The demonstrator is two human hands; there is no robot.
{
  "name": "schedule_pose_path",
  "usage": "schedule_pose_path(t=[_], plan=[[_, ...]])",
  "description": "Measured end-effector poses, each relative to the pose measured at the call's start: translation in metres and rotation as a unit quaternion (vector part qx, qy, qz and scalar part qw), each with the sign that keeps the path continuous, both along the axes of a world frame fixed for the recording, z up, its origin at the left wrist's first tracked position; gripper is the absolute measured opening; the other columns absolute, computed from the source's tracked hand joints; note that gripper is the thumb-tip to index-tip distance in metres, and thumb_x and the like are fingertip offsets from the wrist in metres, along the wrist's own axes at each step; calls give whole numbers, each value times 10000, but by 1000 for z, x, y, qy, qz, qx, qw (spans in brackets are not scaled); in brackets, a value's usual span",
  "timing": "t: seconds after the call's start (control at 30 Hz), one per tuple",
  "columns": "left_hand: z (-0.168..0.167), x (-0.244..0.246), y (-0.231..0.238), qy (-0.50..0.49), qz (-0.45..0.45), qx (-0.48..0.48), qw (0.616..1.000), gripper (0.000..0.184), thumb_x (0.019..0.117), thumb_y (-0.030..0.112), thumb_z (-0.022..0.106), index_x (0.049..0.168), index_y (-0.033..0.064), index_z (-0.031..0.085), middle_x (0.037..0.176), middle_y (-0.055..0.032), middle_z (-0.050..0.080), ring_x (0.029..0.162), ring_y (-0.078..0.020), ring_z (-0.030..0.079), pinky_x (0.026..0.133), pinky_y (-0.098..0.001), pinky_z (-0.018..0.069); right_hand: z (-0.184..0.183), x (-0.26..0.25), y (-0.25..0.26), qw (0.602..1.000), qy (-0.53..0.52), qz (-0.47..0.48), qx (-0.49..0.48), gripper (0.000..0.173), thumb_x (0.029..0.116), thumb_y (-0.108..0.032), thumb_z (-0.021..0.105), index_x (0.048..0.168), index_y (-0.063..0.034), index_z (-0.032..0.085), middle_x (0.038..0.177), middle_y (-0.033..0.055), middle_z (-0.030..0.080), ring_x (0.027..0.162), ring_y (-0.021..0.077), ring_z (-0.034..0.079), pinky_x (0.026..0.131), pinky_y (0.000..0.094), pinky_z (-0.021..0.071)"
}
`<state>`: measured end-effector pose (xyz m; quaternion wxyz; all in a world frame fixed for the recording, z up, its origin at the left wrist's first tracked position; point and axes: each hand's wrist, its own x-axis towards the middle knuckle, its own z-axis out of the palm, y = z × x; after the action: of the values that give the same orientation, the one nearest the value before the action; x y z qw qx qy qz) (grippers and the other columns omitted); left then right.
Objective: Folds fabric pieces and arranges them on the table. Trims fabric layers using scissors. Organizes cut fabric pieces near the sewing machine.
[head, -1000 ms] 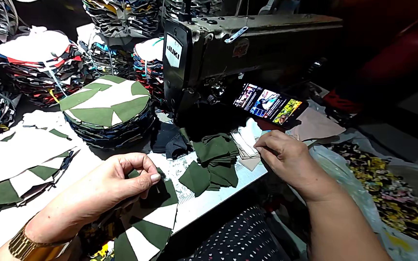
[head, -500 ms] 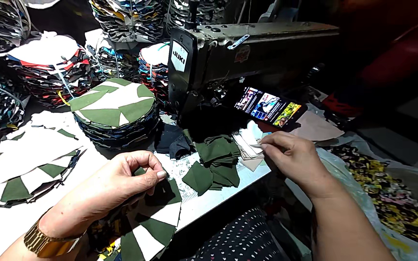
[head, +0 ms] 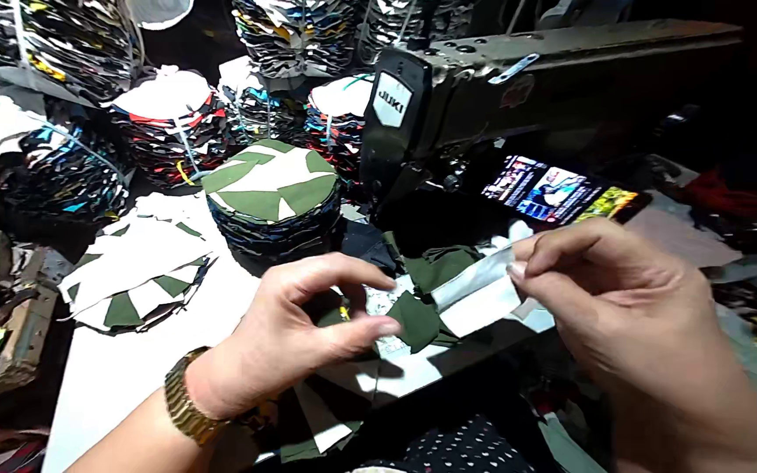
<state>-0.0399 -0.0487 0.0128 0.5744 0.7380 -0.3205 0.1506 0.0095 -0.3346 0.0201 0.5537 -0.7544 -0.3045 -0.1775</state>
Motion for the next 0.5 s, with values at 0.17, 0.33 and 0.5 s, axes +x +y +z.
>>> schedule_pose_path(t=[0.17,0.33,0.5], plan=[[1,-7,-6,-89,-24,91,992,311,840,235,845,1041,9,774,782,3,616,733,-21,562,642,-152,477,-11,-19,38,997,58,48,1,197,936,-52,599,963,-166,758,953,-52,724,837,51,682,710,177,579],[-1,-5,-5,-88,60,149,983,332,817,263,864,1000,19,734,810,-16,594,731,-58,566,628,-187,495,-5,-27,56,988,115,103,10,336,858,-1,613,1136,-121,758,1060,4,742,898,103,708,782,224,609],[2,2,5,-124,104,129,978,70,868,46,741,911,-8,728,877,-70,612,827,-93,587,693,-199,491,2,-24,72,993,79,86,20,294,871,-6,680,1147,-87,743,1024,-12,744,816,85,705,745,211,617]])
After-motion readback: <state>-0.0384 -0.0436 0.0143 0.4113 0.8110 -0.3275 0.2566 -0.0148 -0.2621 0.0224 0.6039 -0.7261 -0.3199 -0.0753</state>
